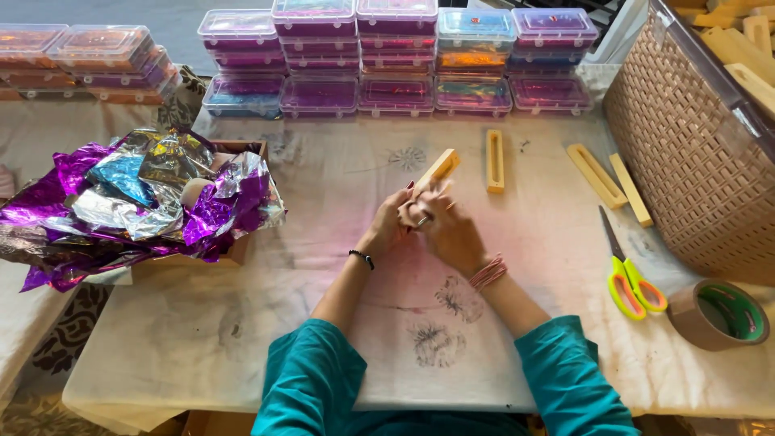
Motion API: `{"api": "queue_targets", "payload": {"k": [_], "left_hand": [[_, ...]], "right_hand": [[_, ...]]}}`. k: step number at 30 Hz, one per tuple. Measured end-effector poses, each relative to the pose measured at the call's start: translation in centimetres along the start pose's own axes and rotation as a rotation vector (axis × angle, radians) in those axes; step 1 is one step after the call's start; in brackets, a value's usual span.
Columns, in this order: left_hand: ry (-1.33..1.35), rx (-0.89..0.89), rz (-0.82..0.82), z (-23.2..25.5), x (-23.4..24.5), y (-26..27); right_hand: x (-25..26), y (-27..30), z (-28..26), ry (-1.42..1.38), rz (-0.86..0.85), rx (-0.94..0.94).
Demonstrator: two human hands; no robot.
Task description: Wrapping small items in decorative foil and placing them in clear plastic containers.
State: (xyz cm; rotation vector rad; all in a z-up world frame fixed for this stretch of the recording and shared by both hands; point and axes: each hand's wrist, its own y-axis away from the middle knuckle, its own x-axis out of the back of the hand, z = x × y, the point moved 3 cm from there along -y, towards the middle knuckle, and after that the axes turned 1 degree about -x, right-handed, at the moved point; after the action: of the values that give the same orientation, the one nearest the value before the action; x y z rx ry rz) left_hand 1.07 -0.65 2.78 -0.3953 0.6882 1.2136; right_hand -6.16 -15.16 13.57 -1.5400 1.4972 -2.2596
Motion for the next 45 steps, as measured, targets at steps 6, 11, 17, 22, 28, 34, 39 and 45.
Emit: {"api": "queue_targets", "payload": {"k": [6, 11, 17, 22, 28, 34, 39, 45], "left_hand": [[-0.019, 0.062, -0.056, 0.1, 0.1, 0.0], [-0.106, 0.024, -0.151, -0.9, 0.7, -0.8], [0.011, 0.03, 0.004, 1.7, -1.7, 1.5], [-0.007, 0.019, -0.1, -1.6, 2.8, -1.6], [-0.065, 0.011, -0.201, 1.3, -2.5, 1.6], [-0.288, -0.009, -0.192, 1.9, -3.0, 2.4], [-0.506, 0.115, -0.22, 4.0, -6.3, 4.6], [-0.513, -0.075, -0.088, -0.4, -0.1, 0.8]], "right_hand": [[0.5, 0.2, 3.6, 0.138, 0.019, 0.175], [0.6, 1.0, 5.4, 0.068, -0.031, -0.132], [-0.6, -0.1, 0.9, -0.154, -0.054, -0.002], [-1.5, 1.6, 5.5, -0.096, -0.075, -0.052], [-1.5, 2.5, 10.0, -0.334, 0.233, -0.641], [-4.3, 2.7, 8.9, -1.064, 0.178, -0.925], [-5.2, 4.4, 11.1, -1.126, 0.253, -0.968], [-1.7, 1.0, 4.4, -0.092, -0.042, -0.283]]}}
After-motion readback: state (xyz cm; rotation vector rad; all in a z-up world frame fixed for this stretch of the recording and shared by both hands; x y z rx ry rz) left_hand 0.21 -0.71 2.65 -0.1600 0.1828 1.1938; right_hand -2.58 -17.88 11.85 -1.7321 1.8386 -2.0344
